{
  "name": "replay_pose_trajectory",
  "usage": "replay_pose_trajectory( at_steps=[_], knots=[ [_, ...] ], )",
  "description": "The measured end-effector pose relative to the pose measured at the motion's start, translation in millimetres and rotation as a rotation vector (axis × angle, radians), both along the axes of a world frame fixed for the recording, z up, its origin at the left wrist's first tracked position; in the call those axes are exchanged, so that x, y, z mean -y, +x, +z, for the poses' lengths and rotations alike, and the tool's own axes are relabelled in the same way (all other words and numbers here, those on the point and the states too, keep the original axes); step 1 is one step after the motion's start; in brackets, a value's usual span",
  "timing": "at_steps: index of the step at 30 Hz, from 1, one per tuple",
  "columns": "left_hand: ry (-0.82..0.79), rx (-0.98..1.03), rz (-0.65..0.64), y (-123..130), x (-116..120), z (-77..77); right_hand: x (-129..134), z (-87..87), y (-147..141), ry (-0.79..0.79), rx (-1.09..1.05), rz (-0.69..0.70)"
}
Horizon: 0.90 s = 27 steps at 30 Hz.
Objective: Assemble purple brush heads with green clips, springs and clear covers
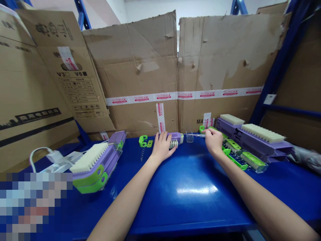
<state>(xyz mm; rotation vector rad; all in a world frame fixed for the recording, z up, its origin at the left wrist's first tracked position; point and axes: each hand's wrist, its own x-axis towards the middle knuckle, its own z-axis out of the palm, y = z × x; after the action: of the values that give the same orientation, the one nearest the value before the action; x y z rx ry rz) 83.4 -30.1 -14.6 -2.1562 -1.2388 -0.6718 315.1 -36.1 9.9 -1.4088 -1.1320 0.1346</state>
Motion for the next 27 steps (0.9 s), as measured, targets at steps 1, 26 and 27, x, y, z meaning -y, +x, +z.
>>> replay_pose_trajectory(
  at_steps=[1, 26, 27],
  knots=[
    [-0.01, 0.01, -0.004, -1, -1, 0.4, -1, -0.9, 1, 0.007, -0.012, 0.016],
    [-0.057, 0.054, -0.05, -2, -8, 15.9, 7, -1.9, -14, 0.066, 0.09, 0.232],
    [-0.099, 0.034, -0.055, 1, -10, 18.4, 7, -2.2, -14, 0.069, 0.107, 0.229]
  ],
)
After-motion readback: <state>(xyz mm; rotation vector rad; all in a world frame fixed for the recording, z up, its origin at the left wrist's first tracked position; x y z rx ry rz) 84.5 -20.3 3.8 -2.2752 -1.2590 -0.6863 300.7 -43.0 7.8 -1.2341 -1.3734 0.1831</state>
